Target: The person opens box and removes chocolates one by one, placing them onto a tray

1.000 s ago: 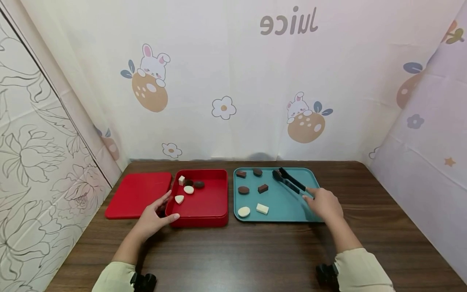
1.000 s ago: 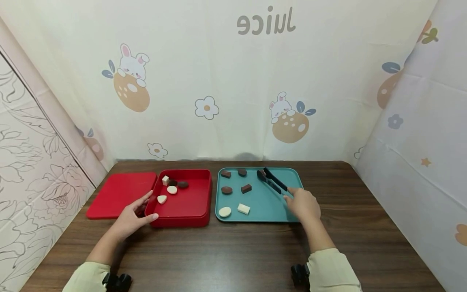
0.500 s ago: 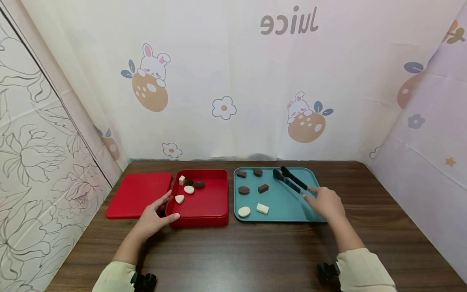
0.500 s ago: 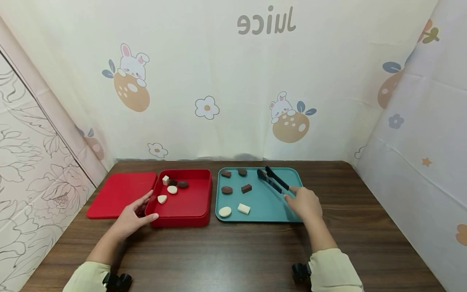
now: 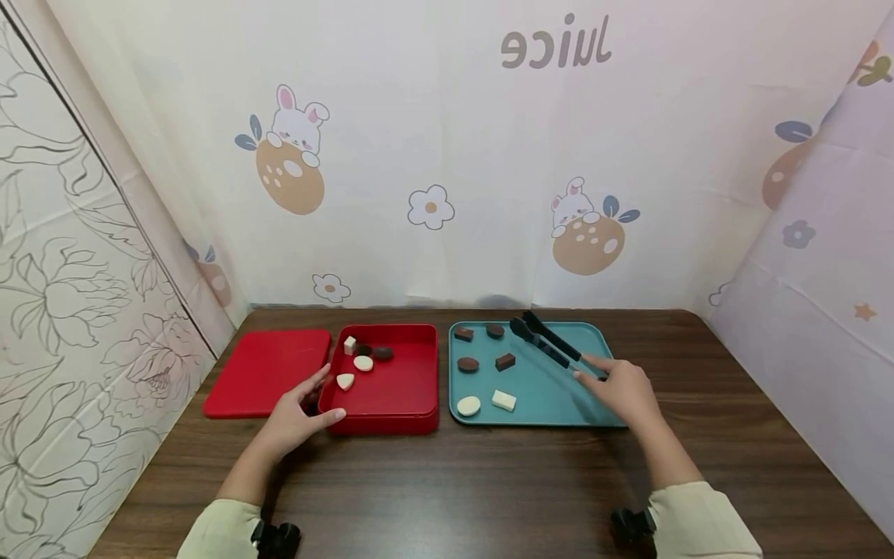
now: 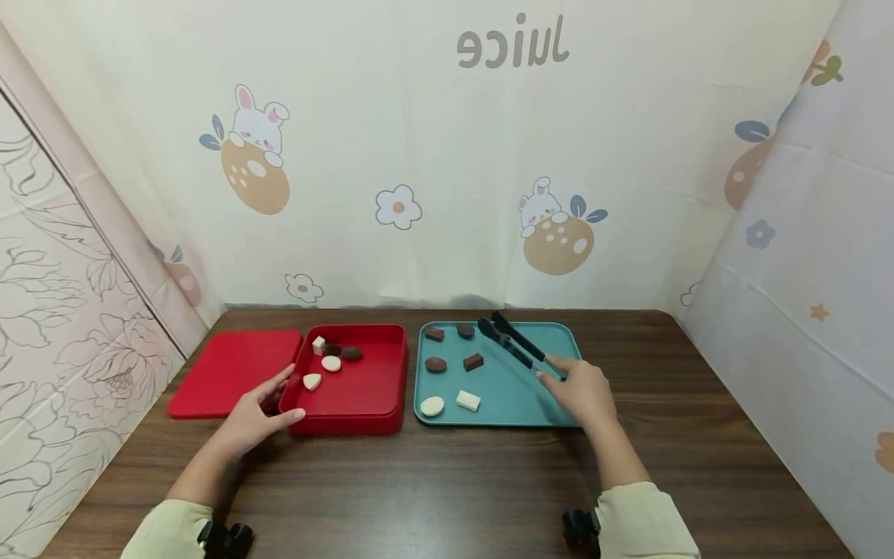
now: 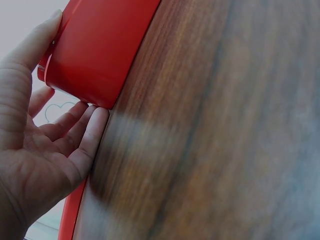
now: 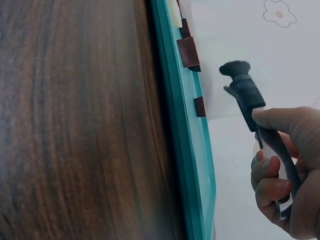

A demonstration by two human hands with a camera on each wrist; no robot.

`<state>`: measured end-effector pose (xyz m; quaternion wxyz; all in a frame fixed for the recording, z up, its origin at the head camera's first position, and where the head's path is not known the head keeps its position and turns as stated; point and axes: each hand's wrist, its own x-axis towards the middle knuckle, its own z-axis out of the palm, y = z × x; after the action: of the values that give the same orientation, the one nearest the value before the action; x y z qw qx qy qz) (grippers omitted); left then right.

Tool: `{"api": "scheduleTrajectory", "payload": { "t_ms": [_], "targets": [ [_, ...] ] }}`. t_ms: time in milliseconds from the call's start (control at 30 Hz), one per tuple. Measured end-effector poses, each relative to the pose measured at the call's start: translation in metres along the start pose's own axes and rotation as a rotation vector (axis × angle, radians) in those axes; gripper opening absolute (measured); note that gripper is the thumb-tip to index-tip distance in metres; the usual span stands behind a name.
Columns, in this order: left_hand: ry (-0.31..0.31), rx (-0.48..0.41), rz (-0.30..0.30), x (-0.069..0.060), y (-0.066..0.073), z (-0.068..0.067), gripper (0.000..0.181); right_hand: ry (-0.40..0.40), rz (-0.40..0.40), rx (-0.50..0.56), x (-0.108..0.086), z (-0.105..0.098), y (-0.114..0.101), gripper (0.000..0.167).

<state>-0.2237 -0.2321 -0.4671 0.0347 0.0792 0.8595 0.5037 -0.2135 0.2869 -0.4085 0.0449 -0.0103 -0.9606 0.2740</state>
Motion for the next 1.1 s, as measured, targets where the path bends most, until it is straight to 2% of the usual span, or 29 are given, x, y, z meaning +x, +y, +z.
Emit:
{"api": "scheduleTrajectory", "payload": {
  "t_ms": [367,667,1100],
  "targets": [
    [-0.007,-0.012,0.01,-0.003,0.004,-0.001,0.086,-0.026,-0.169,0.119,0.002,0.01,0.0,0.051],
    [-0.01,-0.004,0.003,-0.003,0.005,-0.002,0.087,-0.036,-0.242,0.179,0.003,0.019,-0.01,0.045],
    [-0.008,-0.018,0.005,-0.002,0.003,-0.001,0.086,-0.148,-0.288,0.175,0.009,0.016,-0.037,0.048]
  ]
}}
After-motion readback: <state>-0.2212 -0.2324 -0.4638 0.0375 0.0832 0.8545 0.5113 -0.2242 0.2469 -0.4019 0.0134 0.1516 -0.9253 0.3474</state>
